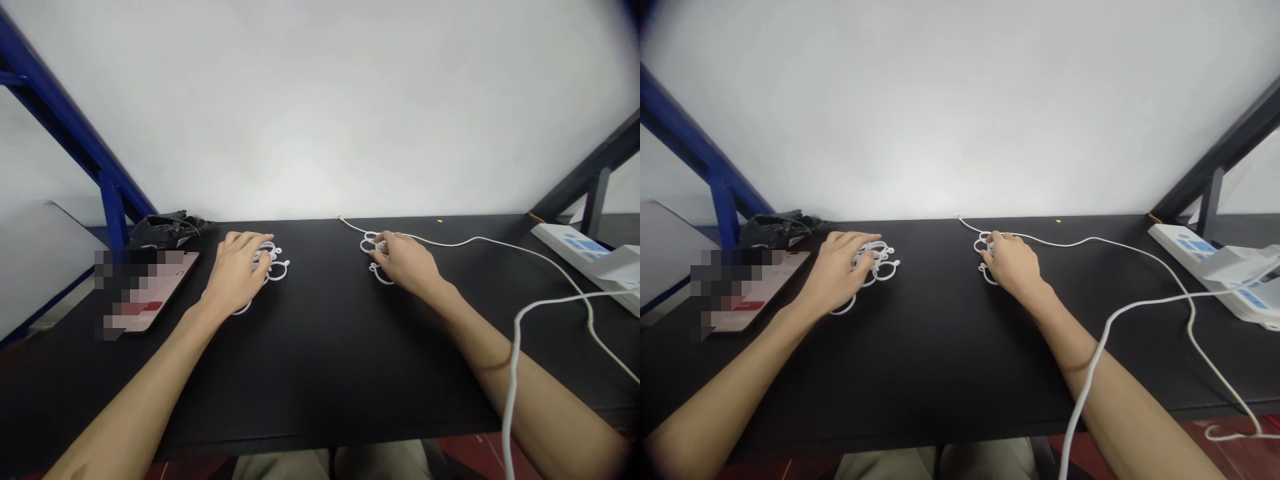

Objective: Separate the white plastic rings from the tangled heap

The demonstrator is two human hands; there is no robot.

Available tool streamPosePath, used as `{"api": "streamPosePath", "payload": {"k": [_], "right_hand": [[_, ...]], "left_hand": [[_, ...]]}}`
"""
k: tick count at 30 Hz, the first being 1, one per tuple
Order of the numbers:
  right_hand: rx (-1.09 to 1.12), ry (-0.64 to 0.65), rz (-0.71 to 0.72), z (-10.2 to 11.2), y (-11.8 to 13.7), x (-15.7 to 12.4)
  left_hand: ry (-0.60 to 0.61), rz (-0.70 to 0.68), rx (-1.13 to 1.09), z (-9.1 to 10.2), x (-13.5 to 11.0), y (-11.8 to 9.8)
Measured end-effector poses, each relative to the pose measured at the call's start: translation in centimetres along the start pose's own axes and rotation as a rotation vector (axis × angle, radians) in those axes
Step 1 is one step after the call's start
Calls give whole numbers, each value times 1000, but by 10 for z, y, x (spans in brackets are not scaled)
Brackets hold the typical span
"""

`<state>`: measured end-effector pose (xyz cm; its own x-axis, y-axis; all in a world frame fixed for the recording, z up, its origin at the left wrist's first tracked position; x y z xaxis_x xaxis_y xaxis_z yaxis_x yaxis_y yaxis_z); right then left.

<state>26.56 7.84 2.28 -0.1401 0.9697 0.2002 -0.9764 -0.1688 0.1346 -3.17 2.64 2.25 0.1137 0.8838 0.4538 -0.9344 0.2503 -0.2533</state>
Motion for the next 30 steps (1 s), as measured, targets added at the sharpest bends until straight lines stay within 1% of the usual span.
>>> {"api": "streamPosePath", "payload": {"k": [4, 8, 12, 15, 18, 20, 30], "right_hand": [[70, 6, 46, 0, 3, -1], [156, -16, 136, -1, 10, -2], [261, -61, 272, -1, 19, -5], [343, -13, 378, -2, 27, -9], [356, 43, 476, -4, 33, -13], [359, 55, 529, -6, 35, -15], [380, -15, 613, -3, 41, -19]], "left_hand": [[-1, -127, -78, -5, -5, -18], [32, -205, -145, -8, -8, -26], [36, -234, -175, -7, -9, -29], [25, -248, -185, -7, -9, -31], [26, -269, -180, -7, -9, -33], [34, -284, -180, -7, -10, -34], [66, -304, -191, -7, -10, -38]]}}
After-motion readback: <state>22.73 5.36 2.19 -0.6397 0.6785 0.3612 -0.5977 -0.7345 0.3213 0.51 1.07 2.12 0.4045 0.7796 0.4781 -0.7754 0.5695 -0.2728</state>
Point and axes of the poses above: each hand's wrist, its own x-axis towards the middle knuckle, its own z-axis out of the back of the hand, y = z × x, the point moved 2 cm from there along x, towards the middle knuckle, and after that the axes turned 2 degrees about y, right-handed, at the moved point
